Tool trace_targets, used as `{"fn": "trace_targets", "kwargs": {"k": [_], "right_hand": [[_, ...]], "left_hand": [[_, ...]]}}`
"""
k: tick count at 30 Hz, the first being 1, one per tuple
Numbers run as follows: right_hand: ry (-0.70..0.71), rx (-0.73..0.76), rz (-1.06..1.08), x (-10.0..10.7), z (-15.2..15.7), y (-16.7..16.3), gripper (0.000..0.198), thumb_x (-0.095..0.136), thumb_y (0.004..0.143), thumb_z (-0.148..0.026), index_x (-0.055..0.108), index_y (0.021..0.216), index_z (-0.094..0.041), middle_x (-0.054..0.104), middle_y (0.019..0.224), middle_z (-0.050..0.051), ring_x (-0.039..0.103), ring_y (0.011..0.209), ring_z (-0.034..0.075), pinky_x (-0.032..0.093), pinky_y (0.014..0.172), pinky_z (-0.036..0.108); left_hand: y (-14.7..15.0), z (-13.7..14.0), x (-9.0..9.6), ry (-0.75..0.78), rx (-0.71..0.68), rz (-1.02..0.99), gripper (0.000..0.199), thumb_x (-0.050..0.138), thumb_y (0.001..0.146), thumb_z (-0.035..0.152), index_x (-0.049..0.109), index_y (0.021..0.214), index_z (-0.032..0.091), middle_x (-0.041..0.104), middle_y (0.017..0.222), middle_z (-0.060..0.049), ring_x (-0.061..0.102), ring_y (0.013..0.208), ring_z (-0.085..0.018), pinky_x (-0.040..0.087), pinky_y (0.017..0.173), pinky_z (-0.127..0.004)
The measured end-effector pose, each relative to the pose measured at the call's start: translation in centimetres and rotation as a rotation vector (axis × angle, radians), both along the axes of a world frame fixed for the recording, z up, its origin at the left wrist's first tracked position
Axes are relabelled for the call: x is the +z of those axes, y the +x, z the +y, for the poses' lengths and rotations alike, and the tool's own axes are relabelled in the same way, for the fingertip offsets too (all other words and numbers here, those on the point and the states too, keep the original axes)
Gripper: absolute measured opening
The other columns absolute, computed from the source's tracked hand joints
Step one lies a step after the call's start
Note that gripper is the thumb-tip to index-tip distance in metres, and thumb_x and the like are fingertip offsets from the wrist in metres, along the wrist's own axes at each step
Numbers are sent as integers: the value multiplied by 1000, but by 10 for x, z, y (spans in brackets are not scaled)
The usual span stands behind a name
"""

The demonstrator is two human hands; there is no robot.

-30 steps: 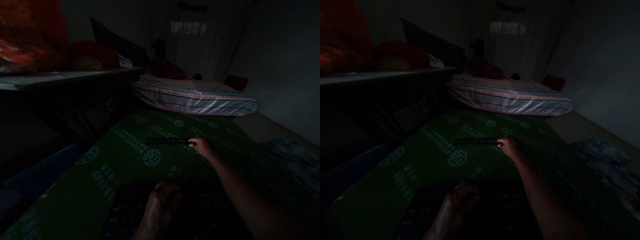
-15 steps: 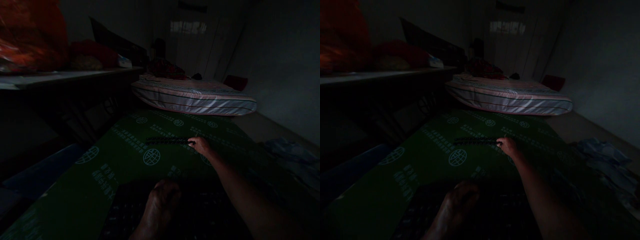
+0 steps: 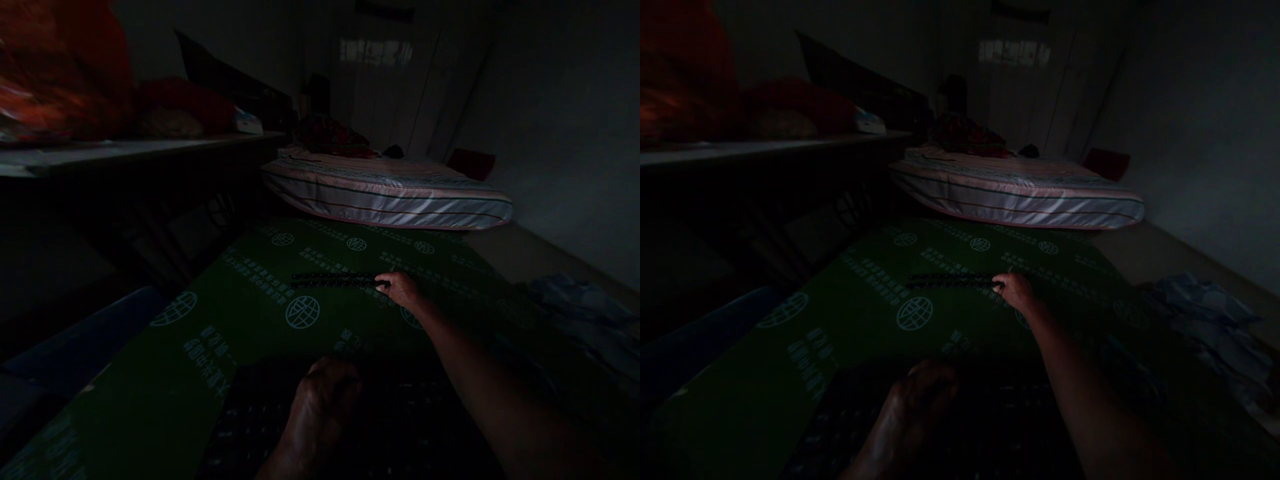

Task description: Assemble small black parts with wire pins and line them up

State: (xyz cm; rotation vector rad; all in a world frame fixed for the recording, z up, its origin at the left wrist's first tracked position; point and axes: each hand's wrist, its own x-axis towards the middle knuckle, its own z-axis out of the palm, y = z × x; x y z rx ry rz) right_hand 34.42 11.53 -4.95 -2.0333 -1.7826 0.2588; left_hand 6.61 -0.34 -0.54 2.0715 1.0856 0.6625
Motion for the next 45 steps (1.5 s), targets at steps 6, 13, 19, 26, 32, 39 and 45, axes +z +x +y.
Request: {"fn": "trace_targets", "kwargs": {"k": [6,13,19,26,32,39,45], "right_hand": [[58,-5,35,2,-5,0,31,62,76,-32,66,106,-25,71,97,4,65,86,18,48,76,27],[84,-124,255,24,-41,-7,51,42,84,-53,53,124,-24,62,54,-2,57,42,12,46,48,23],[76,-195,389,54,-97,-23,57,36,82,-61,59,117,-23,50,42,-5,45,32,9,37,39,20],[21,-207,509,71,-150,-55,47,44,80,-56,64,94,-16,51,42,-5,42,31,7,35,38,19],[78,-84,829,56,-164,-68,32,58,72,-49,53,82,-18,59,51,-4,49,35,8,35,36,17],[189,-135,944,48,-165,-58,33,66,67,-46,55,77,-16,61,51,-1,51,34,9,34,33,17],[216,-106,1022,48,-167,-61,36,64,68,-50,56,75,-15,62,50,0,50,32,8,33,32,17]], "left_hand": [[-1,0,-2,37,-6,-12,11,54,78,19,64,76,20,65,76,-1,61,75,-16,46,70,-26],[1,2,-5,82,-28,-37,12,53,78,19,64,75,20,65,73,0,61,72,-16,45,69,-26],[4,3,-6,83,-24,-83,12,53,78,20,64,76,19,67,75,0,62,73,-16,46,70,-26],[6,4,-15,49,-43,-140,15,50,79,21,64,78,20,68,77,1,63,72,-14,46,67,-23],[7,2,-11,35,-43,-150,14,50,77,20,64,77,18,68,75,2,63,70,-14,46,67,-22],[7,2,-9,24,-49,-165,14,51,77,19,64,77,18,67,74,1,62,69,-14,46,65,-22],[7,3,-12,30,-48,-169,13,51,77,18,64,78,17,67,75,1,62,71,-13,46,66,-21]]}}
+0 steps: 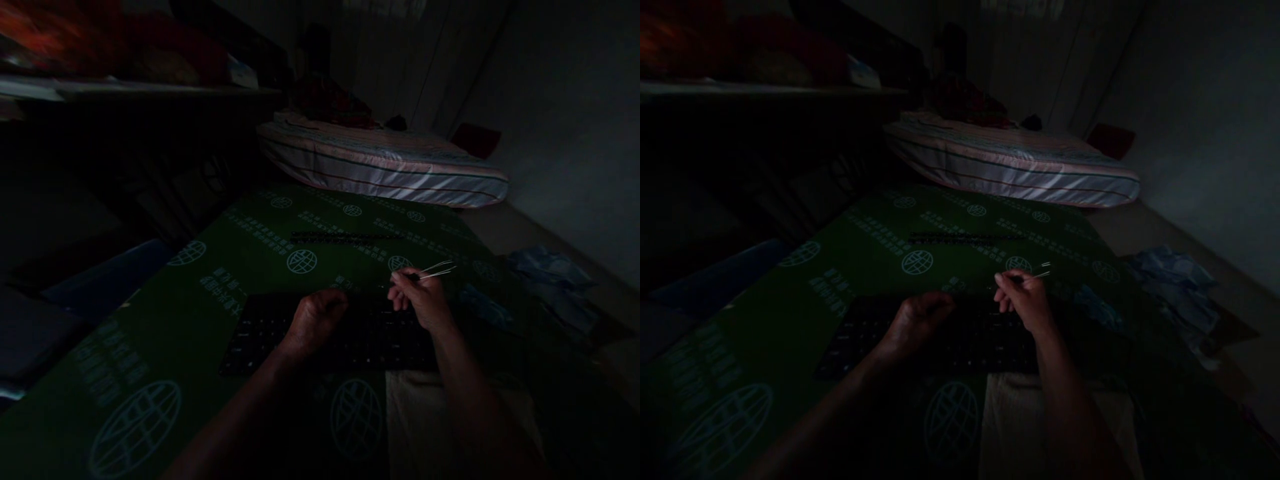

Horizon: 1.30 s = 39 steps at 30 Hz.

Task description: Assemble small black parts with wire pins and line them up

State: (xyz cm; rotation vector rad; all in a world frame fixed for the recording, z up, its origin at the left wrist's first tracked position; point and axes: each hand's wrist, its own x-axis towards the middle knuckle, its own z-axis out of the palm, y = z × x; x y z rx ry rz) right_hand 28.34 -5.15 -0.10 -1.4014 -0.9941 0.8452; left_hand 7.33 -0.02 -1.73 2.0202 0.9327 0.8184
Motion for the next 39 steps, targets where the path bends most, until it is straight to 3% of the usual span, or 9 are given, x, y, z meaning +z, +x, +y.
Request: {"fn": "trace_targets", "kwargs": {"k": [4,11,22,27,32,35,39], "right_hand": [[-37,114,-1,0,-1,-9,37,58,72,-52,56,72,-15,60,47,-1,48,32,8,34,33,18],[-125,235,-253,4,-4,-24,26,54,77,-41,56,68,-16,53,43,-4,41,31,5,31,35,17],[-134,211,-545,2,-4,-40,21,52,74,-35,57,62,-19,47,43,-5,38,38,7,30,39,18],[-40,185,-715,2,-4,-45,21,50,75,-34,58,61,-20,53,50,-3,45,45,9,32,44,19],[-38,206,-857,1,-2,-52,17,51,74,-28,60,62,-21,60,55,0,49,50,11,38,52,21],[-62,183,-833,-2,0,-51,16,52,73,-29,59,61,-21,58,51,-1,48,48,11,36,50,21],[-151,168,-579,-7,1,-45,20,56,71,-38,57,63,-20,48,43,-5,40,38,9,29,39,19]], "left_hand": [[0,-1,4,13,7,21,13,52,77,18,64,77,17,68,75,2,63,71,-13,46,67,-21],[1,-1,3,4,12,-3,12,52,76,17,64,77,18,67,74,2,63,70,-13,47,67,-21],[2,-2,2,35,13,29,13,51,76,16,64,75,19,65,71,4,61,67,-12,45,65,-21],[2,-2,1,42,-6,32,13,51,75,15,64,76,18,65,72,3,61,69,-12,45,65,-20],[2,-2,0,36,3,15,15,51,75,13,64,76,19,66,73,3,62,70,-13,46,65,-20],[2,-2,-1,55,10,24,15,51,75,13,65,77,19,66,73,2,62,70,-13,46,65,-20],[2,-3,1,69,6,55,14,51,76,15,65,76,19,67,73,2,63,71,-13,46,66,-20]]}}
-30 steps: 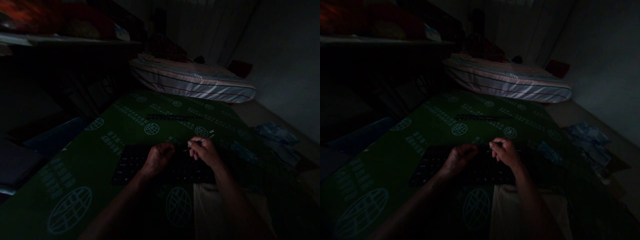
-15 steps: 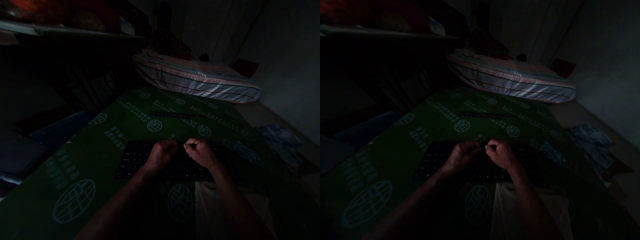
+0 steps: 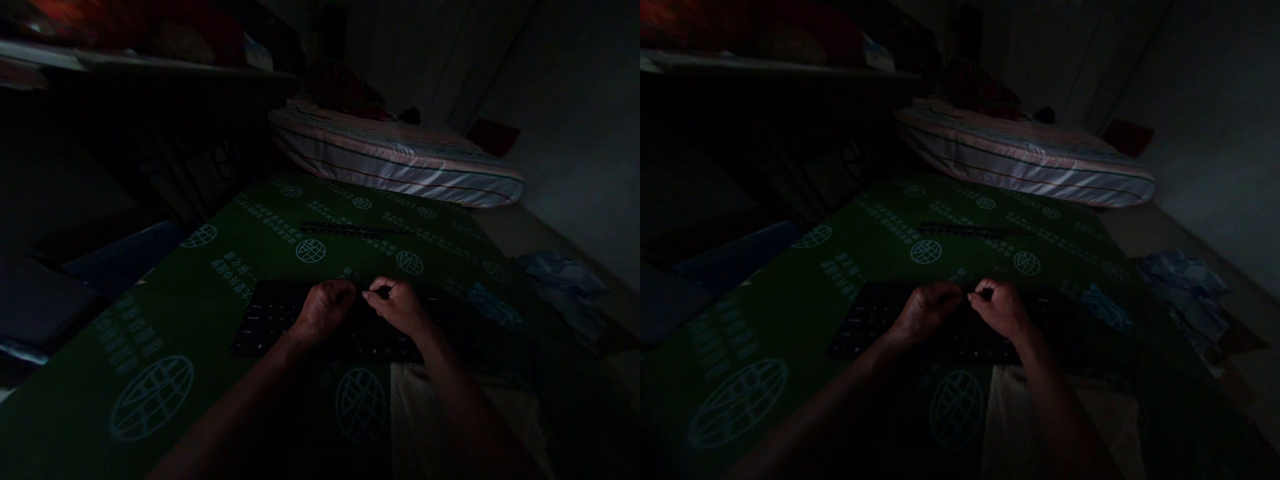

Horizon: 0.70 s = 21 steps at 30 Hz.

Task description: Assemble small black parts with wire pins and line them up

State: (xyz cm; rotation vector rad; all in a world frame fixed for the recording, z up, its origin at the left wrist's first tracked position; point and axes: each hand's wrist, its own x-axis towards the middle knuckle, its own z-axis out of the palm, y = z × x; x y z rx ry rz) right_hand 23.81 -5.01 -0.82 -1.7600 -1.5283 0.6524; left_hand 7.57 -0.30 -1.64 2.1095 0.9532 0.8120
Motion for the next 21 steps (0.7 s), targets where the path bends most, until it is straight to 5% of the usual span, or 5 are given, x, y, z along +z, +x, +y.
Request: {"fn": "trace_targets", "kwargs": {"k": [8,14,21], "right_hand": [[-25,-73,35,-3,2,-2,13,56,68,-35,55,68,-22,37,38,-9,34,34,8,23,35,19],[47,-62,-125,-4,5,-8,9,54,67,-26,57,75,-23,59,59,-2,54,53,13,39,51,22],[110,-77,-79,-8,7,-13,12,50,67,-21,57,77,-21,63,68,1,59,64,15,44,62,23]], "left_hand": [[0,0,2,74,-17,53,13,52,77,14,64,81,18,67,79,0,63,75,-15,45,70,-22],[0,-4,5,237,-72,212,17,47,81,13,62,84,18,65,79,-3,60,76,-16,45,70,-25],[12,-9,1,310,-35,194,25,51,74,8,61,95,15,64,99,-9,57,93,-22,46,82,-33]]}}
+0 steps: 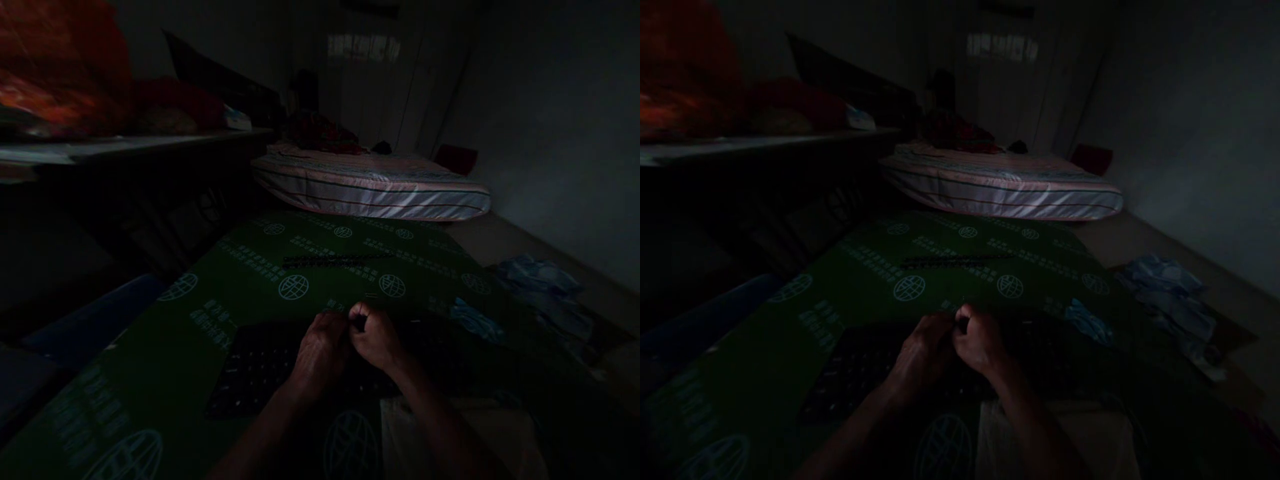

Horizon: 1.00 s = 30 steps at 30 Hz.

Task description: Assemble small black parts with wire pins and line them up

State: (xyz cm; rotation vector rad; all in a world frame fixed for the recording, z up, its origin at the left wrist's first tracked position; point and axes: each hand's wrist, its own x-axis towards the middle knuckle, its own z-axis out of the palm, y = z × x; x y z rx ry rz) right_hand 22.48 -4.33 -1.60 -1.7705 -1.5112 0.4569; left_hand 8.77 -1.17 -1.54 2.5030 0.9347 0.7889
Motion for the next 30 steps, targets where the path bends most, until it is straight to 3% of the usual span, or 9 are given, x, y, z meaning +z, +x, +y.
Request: {"fn": "trace_targets", "kwargs": {"k": [7,18,25,30], "right_hand": [[74,-43,122,-8,4,-1,14,50,62,-19,55,74,-22,62,68,0,58,65,14,45,65,23],[64,-88,216,-12,3,-4,9,49,59,-19,51,67,-21,47,53,-5,41,45,10,34,47,21],[125,-106,398,-10,4,-1,8,49,58,-18,48,65,-20,43,54,-5,41,50,10,35,48,20],[163,-41,519,-4,4,0,3,52,63,-21,50,63,-19,45,54,-5,42,49,9,35,47,20]], "left_hand": [[9,7,-3,-55,6,29,29,52,71,5,64,96,15,66,98,-9,59,93,-24,46,84,-38],[7,9,-9,-42,-11,16,29,53,72,4,67,94,17,68,101,-8,59,95,-24,46,84,-37],[7,7,-2,-64,-10,3,21,54,77,12,67,92,19,68,99,-7,59,94,-24,46,83,-38],[5,5,-3,-100,1,-73,20,52,78,13,66,92,19,68,97,-7,60,90,-21,47,80,-34]]}}
